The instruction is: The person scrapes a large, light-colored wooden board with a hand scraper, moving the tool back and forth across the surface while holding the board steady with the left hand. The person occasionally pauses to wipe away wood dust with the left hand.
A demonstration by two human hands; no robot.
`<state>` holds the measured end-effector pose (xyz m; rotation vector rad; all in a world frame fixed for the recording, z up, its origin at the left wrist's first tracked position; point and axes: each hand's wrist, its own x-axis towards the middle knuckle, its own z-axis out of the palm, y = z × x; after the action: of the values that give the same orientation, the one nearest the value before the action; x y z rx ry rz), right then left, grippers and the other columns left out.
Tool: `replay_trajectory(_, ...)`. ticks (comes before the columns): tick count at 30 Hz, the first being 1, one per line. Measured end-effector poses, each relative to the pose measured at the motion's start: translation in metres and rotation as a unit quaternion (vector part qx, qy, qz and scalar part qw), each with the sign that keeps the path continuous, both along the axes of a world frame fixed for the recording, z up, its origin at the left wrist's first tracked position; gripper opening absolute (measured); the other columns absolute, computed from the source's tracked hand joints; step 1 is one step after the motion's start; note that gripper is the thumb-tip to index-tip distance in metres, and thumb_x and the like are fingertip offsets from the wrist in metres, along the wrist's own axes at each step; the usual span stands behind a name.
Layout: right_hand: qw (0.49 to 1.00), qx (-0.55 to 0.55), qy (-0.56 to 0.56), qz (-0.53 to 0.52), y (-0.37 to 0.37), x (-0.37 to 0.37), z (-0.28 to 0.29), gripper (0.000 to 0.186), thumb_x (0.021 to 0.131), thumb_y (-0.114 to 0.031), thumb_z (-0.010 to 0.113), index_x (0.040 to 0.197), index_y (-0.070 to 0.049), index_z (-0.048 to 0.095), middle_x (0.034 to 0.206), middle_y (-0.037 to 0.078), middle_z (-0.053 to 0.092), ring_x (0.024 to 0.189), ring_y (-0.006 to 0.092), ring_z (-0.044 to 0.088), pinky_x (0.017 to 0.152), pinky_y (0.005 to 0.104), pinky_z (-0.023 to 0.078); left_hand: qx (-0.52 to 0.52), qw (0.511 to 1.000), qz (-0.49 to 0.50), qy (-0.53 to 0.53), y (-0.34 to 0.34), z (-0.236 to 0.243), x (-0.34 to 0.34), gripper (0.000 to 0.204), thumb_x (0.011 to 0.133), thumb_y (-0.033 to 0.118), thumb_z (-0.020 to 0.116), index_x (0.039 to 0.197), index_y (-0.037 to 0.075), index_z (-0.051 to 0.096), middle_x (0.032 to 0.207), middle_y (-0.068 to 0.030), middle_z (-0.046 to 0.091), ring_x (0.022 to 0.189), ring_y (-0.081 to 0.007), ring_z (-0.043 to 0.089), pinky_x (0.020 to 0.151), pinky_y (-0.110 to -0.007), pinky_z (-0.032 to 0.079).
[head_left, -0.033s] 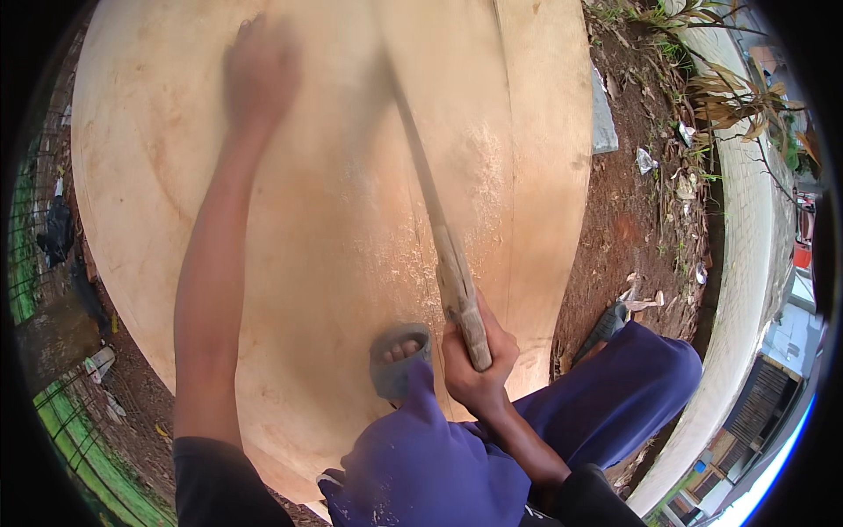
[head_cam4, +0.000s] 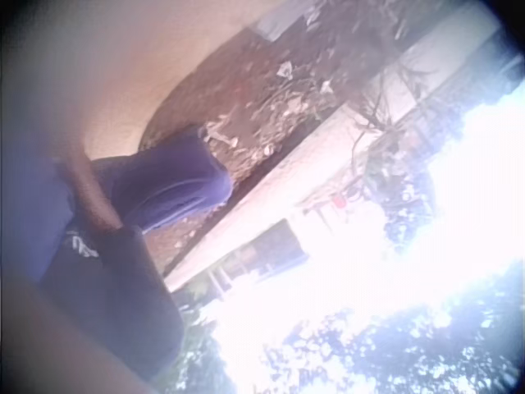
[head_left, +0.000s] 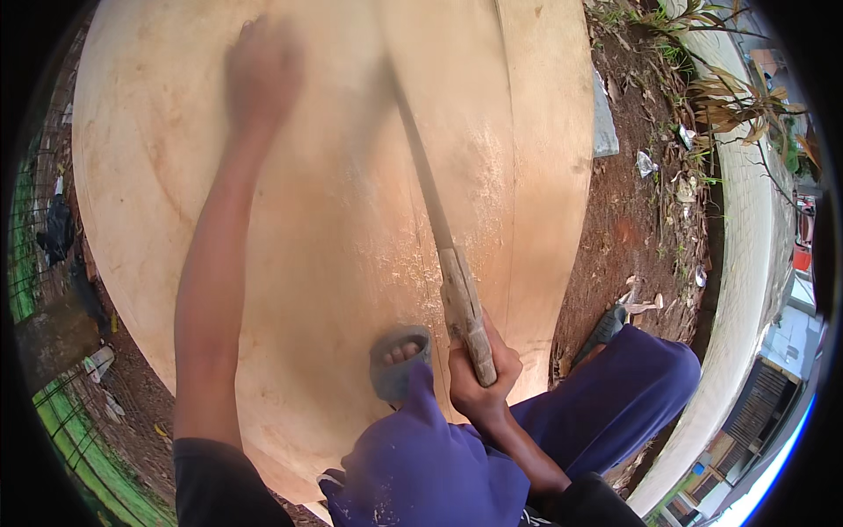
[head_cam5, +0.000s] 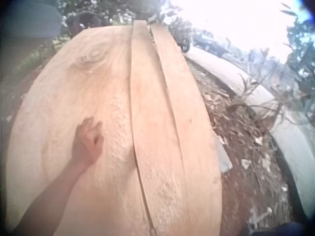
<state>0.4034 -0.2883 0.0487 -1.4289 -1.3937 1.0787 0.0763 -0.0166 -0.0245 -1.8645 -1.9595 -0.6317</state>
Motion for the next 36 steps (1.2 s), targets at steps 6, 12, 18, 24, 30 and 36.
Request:
replay_trajectory(6, 0.99, -0.116, 0.073, -0.039, 0.137, -0.049, 0.014, 0.052, 0.087, 0.004, 0.057, 0.139, 0.006, 0.058, 0.07, -0.001, 0.053, 0.059, 0.004, 0.047, 0.051, 0.0249, 0.04, -0.021, 1.0, -0.014, -0.016, 0.011, 0.013, 0.022, 0.046, 0.105, 0.04, 0.05, 0.144, 0.017, 0.061, 0.155, -0.0158, 0.048, 0.147, -0.0341, 0.039, 0.123, -0.048, 0.027)
replay_trajectory(12, 0.998, -0.046, 0.036, -0.019, 0.063, -0.021, 0.002, 0.055, 0.088, 0.006, 0.057, 0.143, 0.005, 0.056, 0.072, 0.0, 0.057, 0.062, 0.004, 0.053, 0.057, 0.0233, 0.046, -0.009, 1.0, -0.009, -0.008, 0.009, 0.009, 0.005, 0.046, 0.105, 0.039, 0.05, 0.143, 0.017, 0.061, 0.155, -0.0159, 0.048, 0.147, -0.0344, 0.039, 0.123, -0.048, 0.027)
replay_trajectory(18, 0.998, -0.02, 0.051, -0.025, 0.06, -0.023, 0.003, 0.054, 0.087, 0.007, 0.057, 0.141, 0.004, 0.058, 0.072, 0.001, 0.06, 0.062, 0.0038, 0.053, 0.057, 0.0228, 0.046, 0.009, 1.0, -0.01, -0.01, 0.012, 0.009, 0.012, 0.045, 0.105, 0.038, 0.051, 0.142, 0.016, 0.062, 0.154, -0.0172, 0.049, 0.147, -0.0359, 0.04, 0.122, -0.049, 0.028)
replay_trajectory(24, 0.992, -0.127, -0.002, -0.015, 0.153, -0.057, 0.027, 0.049, 0.089, 0.005, 0.057, 0.138, 0.005, 0.06, 0.072, 0.0, 0.058, 0.059, 0.0049, 0.049, 0.053, 0.0246, 0.043, 0.004, 1.0, -0.023, -0.012, 0.015, 0.003, 0.014, 0.045, 0.104, 0.038, 0.053, 0.141, 0.016, 0.063, 0.154, -0.0181, 0.049, 0.147, -0.0367, 0.039, 0.122, -0.049, 0.028)
replay_trajectory(30, 1.0, -0.018, 0.001, 0.0, 0.016, -0.003, 0.025, 0.053, 0.089, 0.006, 0.058, 0.143, 0.005, 0.055, 0.076, 0.001, 0.061, 0.062, 0.004, 0.052, 0.057, 0.0236, 0.045, 0.02, 0.999, -0.029, -0.018, 0.009, -0.001, 0.003, 0.045, 0.104, 0.039, 0.053, 0.142, 0.017, 0.063, 0.154, -0.0195, 0.048, 0.147, -0.0369, 0.039, 0.122, -0.049, 0.028)
replay_trajectory(36, 0.993, -0.109, 0.05, -0.005, 0.19, -0.061, 0.014, 0.049, 0.089, 0.001, 0.059, 0.139, 0.003, 0.06, 0.062, -0.001, 0.05, 0.057, 0.0052, 0.046, 0.051, 0.0274, 0.04, 0.001, 0.999, -0.032, -0.032, 0.018, 0.011, 0.019, 0.045, 0.104, 0.038, 0.052, 0.142, 0.016, 0.062, 0.154, -0.0192, 0.048, 0.147, -0.0367, 0.038, 0.122, -0.049, 0.027)
